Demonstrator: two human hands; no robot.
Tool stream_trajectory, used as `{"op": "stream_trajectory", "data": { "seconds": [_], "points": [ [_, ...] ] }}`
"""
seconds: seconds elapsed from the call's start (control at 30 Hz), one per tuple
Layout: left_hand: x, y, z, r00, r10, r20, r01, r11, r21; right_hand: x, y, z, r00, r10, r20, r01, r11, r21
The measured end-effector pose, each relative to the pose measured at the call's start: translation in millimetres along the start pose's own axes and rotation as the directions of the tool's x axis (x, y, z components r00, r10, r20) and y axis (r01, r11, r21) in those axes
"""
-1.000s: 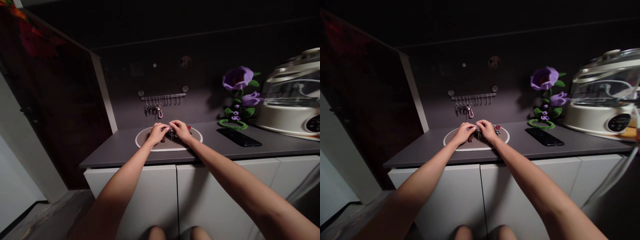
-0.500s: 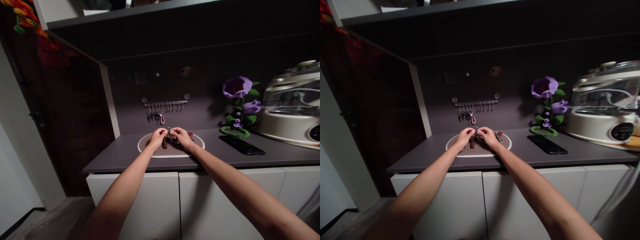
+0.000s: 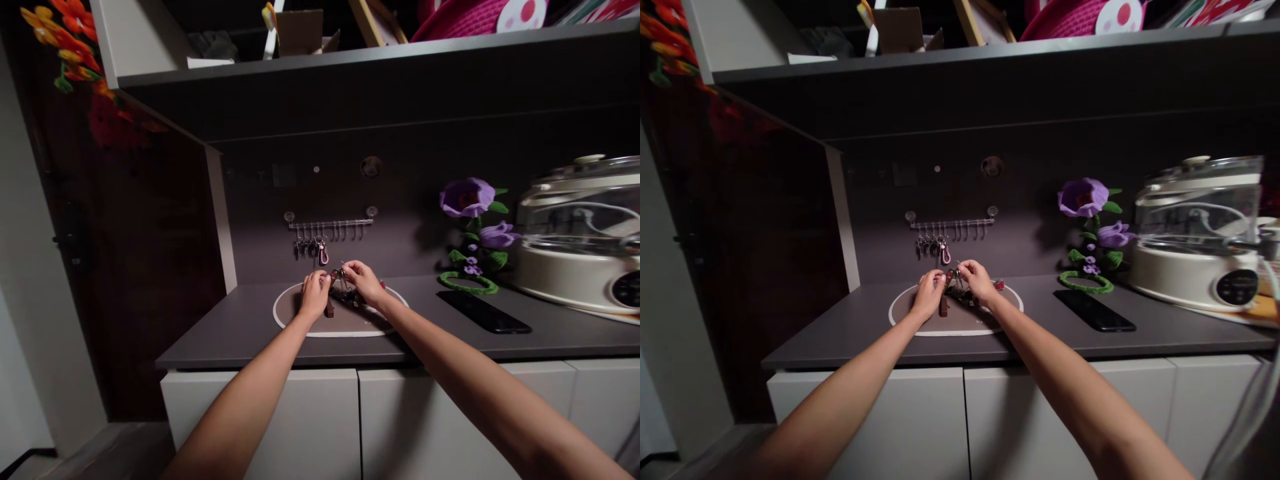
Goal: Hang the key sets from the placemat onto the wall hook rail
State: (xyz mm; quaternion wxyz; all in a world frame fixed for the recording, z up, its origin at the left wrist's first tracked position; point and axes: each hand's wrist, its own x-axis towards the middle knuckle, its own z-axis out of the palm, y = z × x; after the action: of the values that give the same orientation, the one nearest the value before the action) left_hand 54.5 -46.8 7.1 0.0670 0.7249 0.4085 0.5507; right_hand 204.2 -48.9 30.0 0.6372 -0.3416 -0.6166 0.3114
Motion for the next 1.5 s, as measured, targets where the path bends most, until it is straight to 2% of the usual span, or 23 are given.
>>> {"op": "stream_trajectory", "data": {
  "seconds": [0.13,0.3,0.5,0.7,1.03,1.37,1.5],
  "points": [
    [1.2,-1.4,0.6,1.0,0.002,-0.001,-0.002,0.993,0.119,26.9,-4.7,4.3,0.998,0.057,-0.038,-0.051,0.991,0.123],
    [2.7,-6.2,2.5,0.999,0.015,0.034,-0.021,0.983,0.182,59.0,-14.0,13.6,0.98,0.175,-0.095,-0.15,0.964,0.218],
    [4.6,-11.9,2.1,0.999,-0.029,0.035,0.022,0.984,0.179,90.1,-18.5,25.7,0.944,0.248,-0.216,-0.19,0.947,0.258],
    [5.7,-15.6,2.9,0.998,-0.043,0.043,0.036,0.987,0.155,113.4,-10.0,31.6,0.929,0.269,-0.254,-0.175,0.925,0.337],
    [5.6,-18.4,3.2,0.996,-0.078,0.043,0.072,0.989,0.13,121.0,-1.4,31.9,0.919,0.303,-0.254,-0.183,0.896,0.404],
    [6.1,-16.9,1.8,0.992,-0.111,0.054,0.103,0.986,0.132,114.9,7.3,25.5,0.926,0.302,-0.225,-0.211,0.911,0.353],
    [6.7,-18.1,2.3,0.989,-0.138,0.045,0.131,0.982,0.133,117.5,12.9,21.1,0.928,0.273,-0.253,-0.193,0.934,0.301]
  ]
}}
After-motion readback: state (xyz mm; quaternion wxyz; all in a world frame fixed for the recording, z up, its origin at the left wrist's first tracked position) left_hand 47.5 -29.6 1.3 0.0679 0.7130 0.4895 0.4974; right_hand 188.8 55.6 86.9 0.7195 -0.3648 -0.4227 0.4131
